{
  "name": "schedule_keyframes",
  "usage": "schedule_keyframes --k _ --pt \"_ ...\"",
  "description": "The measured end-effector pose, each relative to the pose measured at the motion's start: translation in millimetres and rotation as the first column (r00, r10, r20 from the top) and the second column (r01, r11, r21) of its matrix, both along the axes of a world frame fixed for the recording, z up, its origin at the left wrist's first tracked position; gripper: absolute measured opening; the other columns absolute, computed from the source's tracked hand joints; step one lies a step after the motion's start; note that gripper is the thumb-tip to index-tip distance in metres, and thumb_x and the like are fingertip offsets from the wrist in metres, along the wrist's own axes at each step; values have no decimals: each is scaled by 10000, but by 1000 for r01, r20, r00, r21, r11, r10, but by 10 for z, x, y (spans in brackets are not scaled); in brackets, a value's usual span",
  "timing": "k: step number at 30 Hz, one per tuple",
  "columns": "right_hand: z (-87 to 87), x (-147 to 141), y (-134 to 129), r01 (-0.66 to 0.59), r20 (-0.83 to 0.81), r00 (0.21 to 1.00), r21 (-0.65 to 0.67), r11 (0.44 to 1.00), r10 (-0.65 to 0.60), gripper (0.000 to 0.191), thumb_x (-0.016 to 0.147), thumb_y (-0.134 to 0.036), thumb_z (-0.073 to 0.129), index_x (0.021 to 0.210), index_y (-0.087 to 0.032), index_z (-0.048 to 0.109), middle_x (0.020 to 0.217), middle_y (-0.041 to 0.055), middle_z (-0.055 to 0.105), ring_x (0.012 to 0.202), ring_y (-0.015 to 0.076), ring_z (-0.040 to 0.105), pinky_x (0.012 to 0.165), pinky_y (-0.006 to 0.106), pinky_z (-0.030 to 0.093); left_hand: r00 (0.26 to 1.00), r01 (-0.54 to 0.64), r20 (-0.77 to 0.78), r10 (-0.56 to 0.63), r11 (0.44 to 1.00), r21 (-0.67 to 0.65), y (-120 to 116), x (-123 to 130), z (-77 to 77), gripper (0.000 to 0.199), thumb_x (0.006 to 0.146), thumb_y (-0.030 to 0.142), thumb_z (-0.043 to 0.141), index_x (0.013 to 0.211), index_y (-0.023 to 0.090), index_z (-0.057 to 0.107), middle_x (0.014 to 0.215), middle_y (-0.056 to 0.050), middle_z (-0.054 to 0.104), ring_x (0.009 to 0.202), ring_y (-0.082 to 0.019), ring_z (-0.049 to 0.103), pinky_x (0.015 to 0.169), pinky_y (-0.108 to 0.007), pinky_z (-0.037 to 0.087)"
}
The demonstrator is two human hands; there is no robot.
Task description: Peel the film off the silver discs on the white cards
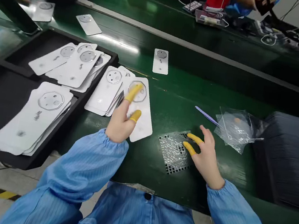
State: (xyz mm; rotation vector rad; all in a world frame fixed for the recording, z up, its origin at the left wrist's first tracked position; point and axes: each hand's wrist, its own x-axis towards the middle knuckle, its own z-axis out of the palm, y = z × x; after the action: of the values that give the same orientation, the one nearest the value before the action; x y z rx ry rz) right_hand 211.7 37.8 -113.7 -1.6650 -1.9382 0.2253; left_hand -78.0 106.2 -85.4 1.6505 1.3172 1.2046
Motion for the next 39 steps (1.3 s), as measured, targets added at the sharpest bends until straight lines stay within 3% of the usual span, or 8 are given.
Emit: schedule_keyframes --k 4,8,11,14,17,21,32,39 --pt "-19 -27 -25 -53 -456 888 -221 974 -55 212 868 -401 571 950 -208 604 1215 114 614 993 230 652 894 462 533 975 53 -197 -104 967 -250 -148 175 -10 326 794 294 565 1035 145 727 1036 -106 727 1005 -304 657 938 -447 498" --pt "381 27 94 -401 -724 685 -472 785 -85 295 809 -419 649 985 -189 591 922 74 698 600 123 634 601 312 572 970 241 75 -230 891 -384 -169 331 -43 511 819 541 536 993 103 734 1025 -123 736 1039 -317 647 936 -429 496" --pt "476 116 221 -443 -709 700 -530 723 -91 349 767 -407 695 1017 -178 611 1029 98 681 628 123 641 556 279 561 891 451 308 -334 734 -507 -204 425 -8 547 726 588 643 946 98 745 970 -127 748 958 -310 681 862 -413 540" --pt "393 129 272 -361 -623 782 -481 799 -22 371 784 -404 679 1077 -188 607 1110 111 659 753 170 674 623 324 586 891 454 320 -322 661 -597 -278 506 14 405 653 443 766 860 96 757 924 -139 756 886 -297 705 817 -410 565" --pt "336 25 194 -198 -351 927 -171 965 128 313 808 -302 671 1104 -216 613 1142 93 638 963 218 643 863 438 547 932 362 257 -258 715 -597 -337 563 -4 266 698 324 735 822 89 759 937 -145 754 914 -286 705 863 -408 558" --pt "353 -236 11 -283 -108 946 191 940 306 267 796 -130 665 1047 -203 611 1080 84 635 1034 222 586 925 447 502 934 358 223 -280 750 -556 -379 591 -39 251 732 266 694 861 58 749 946 -161 749 915 -283 708 879 -392 558" --pt "63 -441 -120 -489 -170 848 111 865 502 351 862 -59 518 1208 -114 502 1164 175 559 1083 218 572 875 352 549 877 425 -120 -465 868 -257 -510 578 -219 246 802 219 581 977 158 743 906 -88 765 797 -225 729 733 -306 580" --pt "-150 -520 -25 -250 -462 852 54 967 247 136 878 -134 530 983 -188 597 993 76 620 911 160 620 784 310 545 866 406 -121 -486 822 -400 -357 430 -171 275 782 311 636 981 145 727 999 -102 749 928 -258 708 886 -361 546"
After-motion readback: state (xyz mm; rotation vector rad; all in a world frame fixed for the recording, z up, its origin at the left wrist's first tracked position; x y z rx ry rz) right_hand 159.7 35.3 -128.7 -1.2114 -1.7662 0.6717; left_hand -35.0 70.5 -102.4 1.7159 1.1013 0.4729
